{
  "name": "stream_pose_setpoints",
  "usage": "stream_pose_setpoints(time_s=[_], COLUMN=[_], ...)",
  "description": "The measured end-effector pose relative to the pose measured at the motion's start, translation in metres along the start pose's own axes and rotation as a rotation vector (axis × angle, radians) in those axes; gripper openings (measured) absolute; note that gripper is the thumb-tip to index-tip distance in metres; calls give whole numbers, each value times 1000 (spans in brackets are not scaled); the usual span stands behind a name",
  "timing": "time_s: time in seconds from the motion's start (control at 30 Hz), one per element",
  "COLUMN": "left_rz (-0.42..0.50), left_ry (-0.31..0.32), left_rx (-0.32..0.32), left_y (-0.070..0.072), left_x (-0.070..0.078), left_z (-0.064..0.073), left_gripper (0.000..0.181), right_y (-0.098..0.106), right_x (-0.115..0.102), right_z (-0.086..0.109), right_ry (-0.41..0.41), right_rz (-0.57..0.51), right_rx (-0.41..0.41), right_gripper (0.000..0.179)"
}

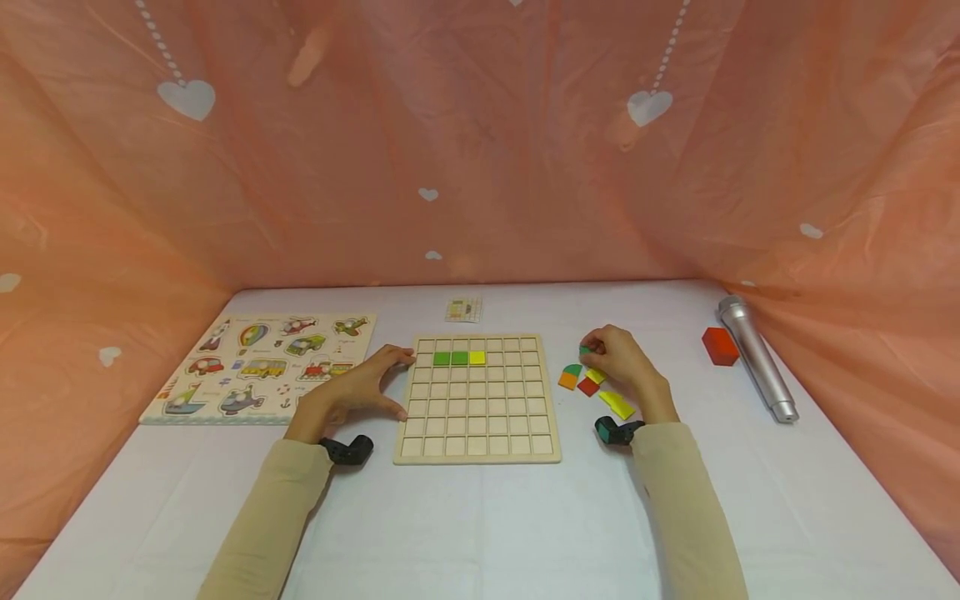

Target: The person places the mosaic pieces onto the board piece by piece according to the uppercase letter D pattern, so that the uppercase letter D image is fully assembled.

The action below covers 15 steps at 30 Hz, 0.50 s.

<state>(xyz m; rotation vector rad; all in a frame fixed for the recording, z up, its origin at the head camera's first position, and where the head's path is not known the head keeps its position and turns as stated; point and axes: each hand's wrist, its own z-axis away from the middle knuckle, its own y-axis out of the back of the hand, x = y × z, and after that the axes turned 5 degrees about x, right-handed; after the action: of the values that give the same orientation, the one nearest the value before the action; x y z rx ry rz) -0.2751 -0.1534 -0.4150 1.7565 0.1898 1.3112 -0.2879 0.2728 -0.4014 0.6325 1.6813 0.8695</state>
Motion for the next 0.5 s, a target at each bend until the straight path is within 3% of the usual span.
stream_pose_setpoints(time_s=[0.1,0.33,0.5], left_rz=[-12,0,19], left_ry=[-9,26,51], left_rx=[5,-1,-5], left_y=[0,0,-1], left_x=[-1,0,0], left_z=[1,0,0], left_gripper=[91,92,95], right_y=[-4,-24,-41], right_x=[-10,-49,-75], right_z=[-5,-13,-14], right_ry=[-9,110,126], right_rz=[-23,-102,-135], right_rx=[44,101,113], right_gripper=[23,23,22])
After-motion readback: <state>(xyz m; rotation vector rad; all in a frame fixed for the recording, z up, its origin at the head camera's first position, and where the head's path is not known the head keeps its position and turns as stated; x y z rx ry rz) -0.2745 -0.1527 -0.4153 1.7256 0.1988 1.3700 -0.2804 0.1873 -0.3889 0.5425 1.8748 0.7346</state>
